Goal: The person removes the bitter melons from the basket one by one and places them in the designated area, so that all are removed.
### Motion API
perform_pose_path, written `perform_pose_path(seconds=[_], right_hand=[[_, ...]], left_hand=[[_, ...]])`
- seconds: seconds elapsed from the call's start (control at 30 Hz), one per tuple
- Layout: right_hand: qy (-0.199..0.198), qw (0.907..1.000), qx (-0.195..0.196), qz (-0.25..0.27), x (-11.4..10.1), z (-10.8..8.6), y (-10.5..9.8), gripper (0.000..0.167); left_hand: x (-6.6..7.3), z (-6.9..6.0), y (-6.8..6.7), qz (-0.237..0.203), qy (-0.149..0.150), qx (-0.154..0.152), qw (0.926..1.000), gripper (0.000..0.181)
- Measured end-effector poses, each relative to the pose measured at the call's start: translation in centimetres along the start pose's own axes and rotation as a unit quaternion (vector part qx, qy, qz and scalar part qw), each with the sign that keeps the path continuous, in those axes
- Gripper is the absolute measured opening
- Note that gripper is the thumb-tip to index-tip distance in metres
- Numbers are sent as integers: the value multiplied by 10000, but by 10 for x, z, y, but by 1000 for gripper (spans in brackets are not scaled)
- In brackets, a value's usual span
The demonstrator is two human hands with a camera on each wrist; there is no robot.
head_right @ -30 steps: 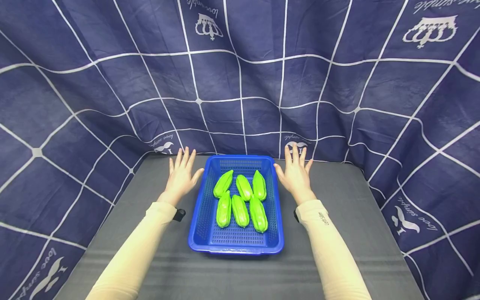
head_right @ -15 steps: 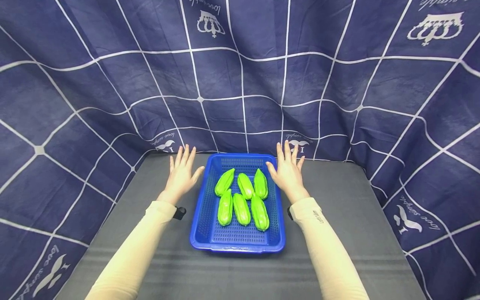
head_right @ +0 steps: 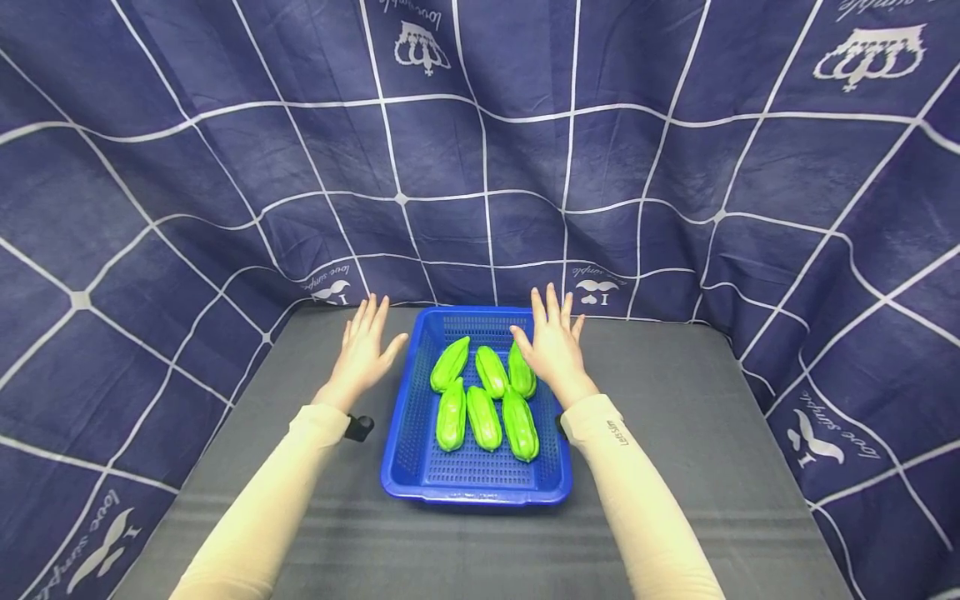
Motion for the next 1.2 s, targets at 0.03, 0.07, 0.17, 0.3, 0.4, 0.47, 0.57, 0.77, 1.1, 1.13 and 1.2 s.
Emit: perform_pose_path(seconds=[0.03, 0.07, 0.17, 0.3, 0.4, 0.47, 0.57, 0.77, 1.1, 1.13, 1.2], right_hand=[[-9, 10000, -21, 6, -3, 0, 2, 76], [-20, 10000, -43, 39, -6, 0, 3, 75], [-24, 9998, -130, 115, -13, 0, 9, 75], [10, 9993, -298, 231, -22, 0, 19, 75], [18, 9989, -372, 271, -28, 1, 25, 74], [10, 9988, -403, 264, -31, 1, 29, 74], [-4, 9986, -430, 295, -34, 1, 35, 75], [130, 9964, -596, 588, -37, 1, 49, 74], [379, 9884, -782, 1243, -41, 1, 71, 72], [418, 9874, -797, 1302, -41, 0, 73, 72], [501, 9852, -812, 1424, -42, 0, 76, 71]], left_hand=[[-1, -1, 1, -39, 2, -27, 10000, 72], [-1, -2, 1, -77, 18, -45, 10000, 72], [-3, -6, 3, -140, 61, -96, 9998, 72], [-4, -11, 7, -263, 77, -164, 9995, 71], [-4, -15, 10, -348, 81, -182, 9992, 70], [-3, -17, 11, -378, 81, -182, 9991, 70], [-3, -21, 12, -447, 73, -149, 9989, 71], [-3, -27, 16, -627, -15, -259, 9977, 72], [-2, -38, 23, -991, -148, -430, 9940, 68], [-2, -39, 23, -1036, -138, -421, 9936, 68], [-1, -41, 24, -1128, -134, -424, 9926, 66]])
Point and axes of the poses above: each hand's wrist, its own z-axis towards the middle knuckle, its own y-axis out of the palm, x = y × z, the point moved 6 cm from there along z, towards the middle knuckle, and after that the axes turned 6 degrees about z, right-handed, at the moved point
